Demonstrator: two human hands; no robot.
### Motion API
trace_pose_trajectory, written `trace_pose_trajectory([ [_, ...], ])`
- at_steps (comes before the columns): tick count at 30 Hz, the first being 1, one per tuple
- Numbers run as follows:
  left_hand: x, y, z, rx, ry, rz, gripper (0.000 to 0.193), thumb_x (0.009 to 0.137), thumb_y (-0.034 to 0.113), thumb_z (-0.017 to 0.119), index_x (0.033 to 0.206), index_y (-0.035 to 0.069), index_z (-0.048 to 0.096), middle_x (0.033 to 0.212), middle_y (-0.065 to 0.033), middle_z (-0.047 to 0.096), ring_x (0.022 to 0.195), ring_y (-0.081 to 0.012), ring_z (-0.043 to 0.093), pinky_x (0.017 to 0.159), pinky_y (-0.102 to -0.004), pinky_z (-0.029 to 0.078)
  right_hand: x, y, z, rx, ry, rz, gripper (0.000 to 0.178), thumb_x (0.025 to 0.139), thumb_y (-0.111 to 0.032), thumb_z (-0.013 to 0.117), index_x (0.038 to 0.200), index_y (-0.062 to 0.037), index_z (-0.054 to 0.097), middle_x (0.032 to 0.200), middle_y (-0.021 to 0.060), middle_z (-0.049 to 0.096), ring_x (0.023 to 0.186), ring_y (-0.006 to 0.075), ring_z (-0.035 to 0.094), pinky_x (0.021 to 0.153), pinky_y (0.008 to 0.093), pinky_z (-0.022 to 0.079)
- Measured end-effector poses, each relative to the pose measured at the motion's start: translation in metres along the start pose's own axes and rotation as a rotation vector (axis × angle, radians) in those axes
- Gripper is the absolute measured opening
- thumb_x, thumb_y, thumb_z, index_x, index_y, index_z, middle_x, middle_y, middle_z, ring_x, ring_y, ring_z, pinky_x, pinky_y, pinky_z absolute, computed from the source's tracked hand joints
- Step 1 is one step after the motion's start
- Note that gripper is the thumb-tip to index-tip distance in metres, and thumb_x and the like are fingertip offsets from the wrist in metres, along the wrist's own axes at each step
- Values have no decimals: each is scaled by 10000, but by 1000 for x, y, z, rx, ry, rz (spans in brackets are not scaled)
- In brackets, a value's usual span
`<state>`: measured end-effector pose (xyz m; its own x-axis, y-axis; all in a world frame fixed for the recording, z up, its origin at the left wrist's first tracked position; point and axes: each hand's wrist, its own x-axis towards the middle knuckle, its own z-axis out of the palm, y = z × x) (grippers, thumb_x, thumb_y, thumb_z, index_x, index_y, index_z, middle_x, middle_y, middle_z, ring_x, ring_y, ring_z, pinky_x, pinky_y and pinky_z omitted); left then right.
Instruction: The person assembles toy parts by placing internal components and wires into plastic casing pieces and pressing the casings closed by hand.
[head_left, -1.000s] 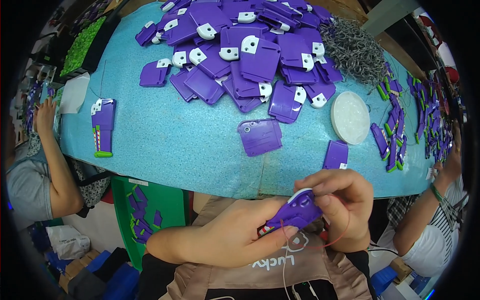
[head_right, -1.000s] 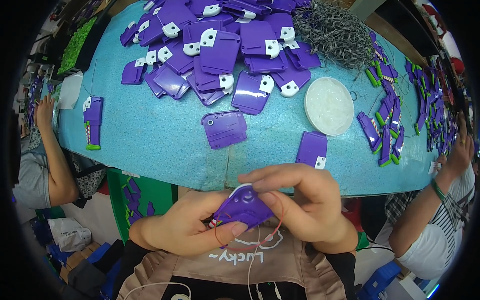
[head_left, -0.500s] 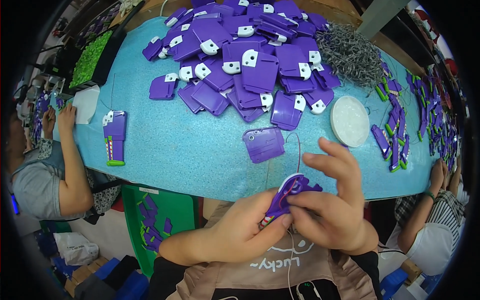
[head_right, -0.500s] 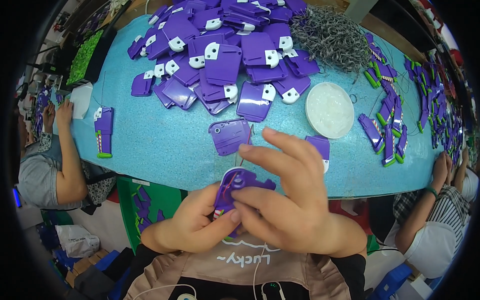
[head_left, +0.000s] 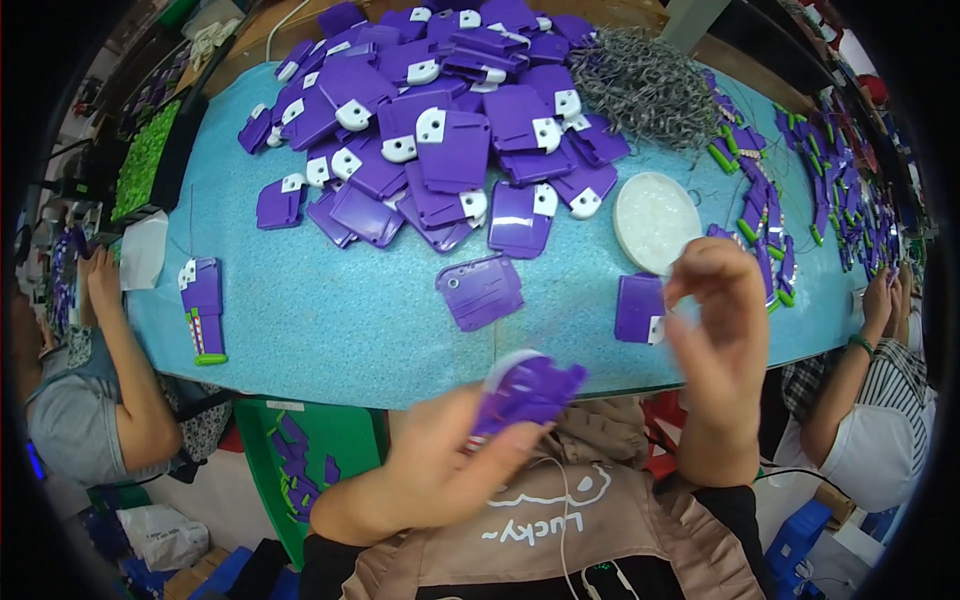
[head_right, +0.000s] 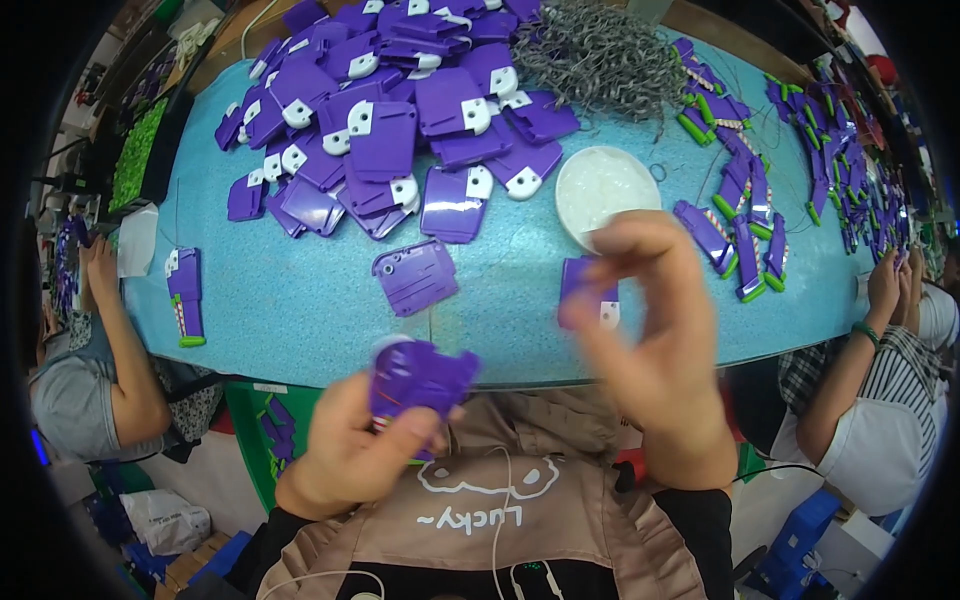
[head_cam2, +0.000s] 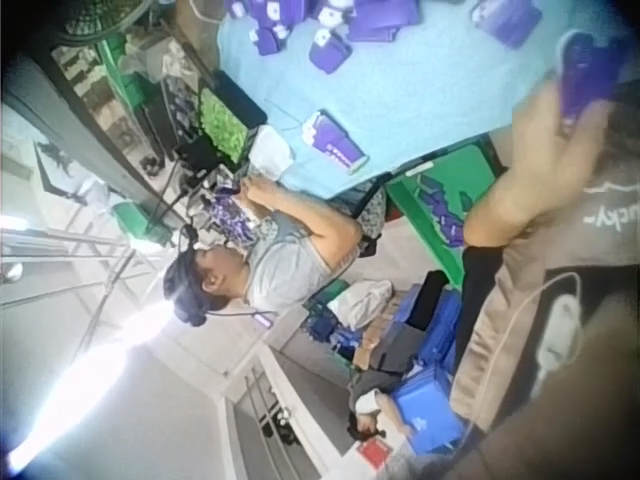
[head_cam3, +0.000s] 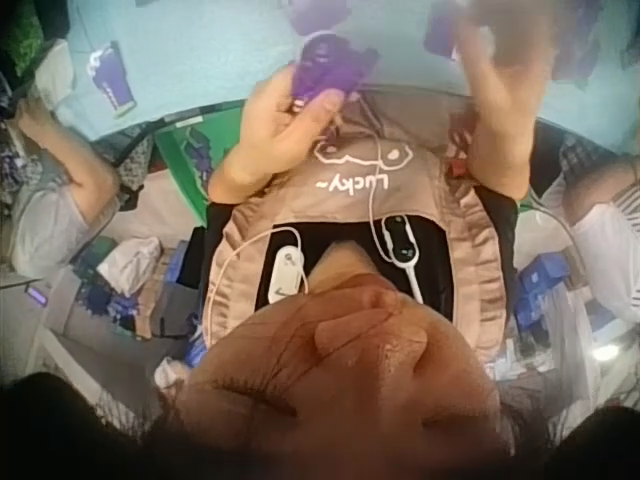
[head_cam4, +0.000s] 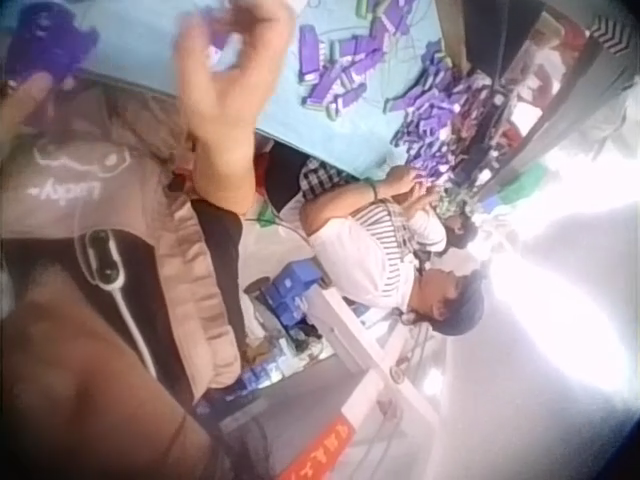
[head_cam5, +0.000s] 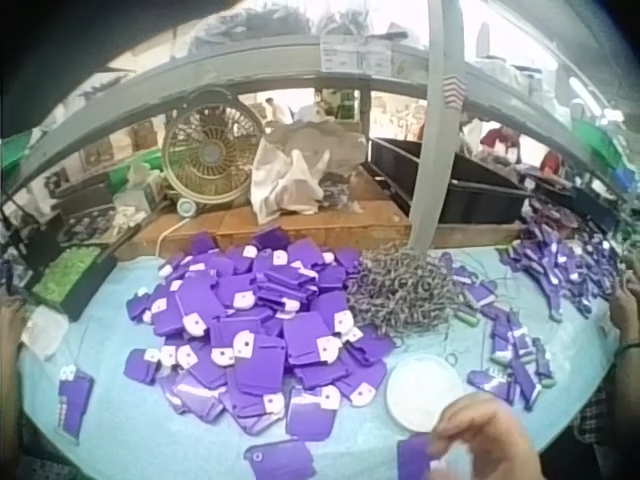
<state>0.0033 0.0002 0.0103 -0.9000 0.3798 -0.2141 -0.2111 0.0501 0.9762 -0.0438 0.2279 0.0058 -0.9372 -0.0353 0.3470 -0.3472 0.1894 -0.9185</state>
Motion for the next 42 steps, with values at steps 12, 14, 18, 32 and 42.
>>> trace_pose_trajectory([
  [12,0,4,0,-369,59,-134,286,883,129,551,1115,-17,470,929,-118,618,695,-106,580,629,-247,484,73,57,-85,-843,-93,403,257,758,-205,631,807,47,632,700,179,630,618,277,607,593,352,468],
  [14,0,3,-4,-362,58,-129,288,883,132,552,1114,-17,470,930,-122,618,696,-108,580,634,-248,483,80,53,-91,-938,-149,427,256,758,-210,637,794,44,634,684,166,628,610,245,604,581,337,464],
  [18,-3,0,-4,-381,66,-167,289,882,143,556,1110,-16,475,935,-125,619,700,-107,578,648,-249,482,65,56,-94,-670,91,426,206,767,-178,641,793,26,631,681,112,624,618,155,586,587,286,455],
  [32,23,-8,17,-190,-210,-230,203,879,96,524,1059,4,500,824,-26,589,620,-57,520,552,-208,429,-3,-1,-7,73,-116,90,79,776,-67,613,832,-11,616,1067,136,531,976,208,493,858,308,359],
  [42,19,-4,11,-172,-257,-228,242,881,78,514,1104,-5,472,924,-56,607,697,-69,556,604,-210,454,4,-10,16,-271,-253,-219,175,655,-47,701,822,-53,651,1020,132,554,935,280,514,792,351,392],
])
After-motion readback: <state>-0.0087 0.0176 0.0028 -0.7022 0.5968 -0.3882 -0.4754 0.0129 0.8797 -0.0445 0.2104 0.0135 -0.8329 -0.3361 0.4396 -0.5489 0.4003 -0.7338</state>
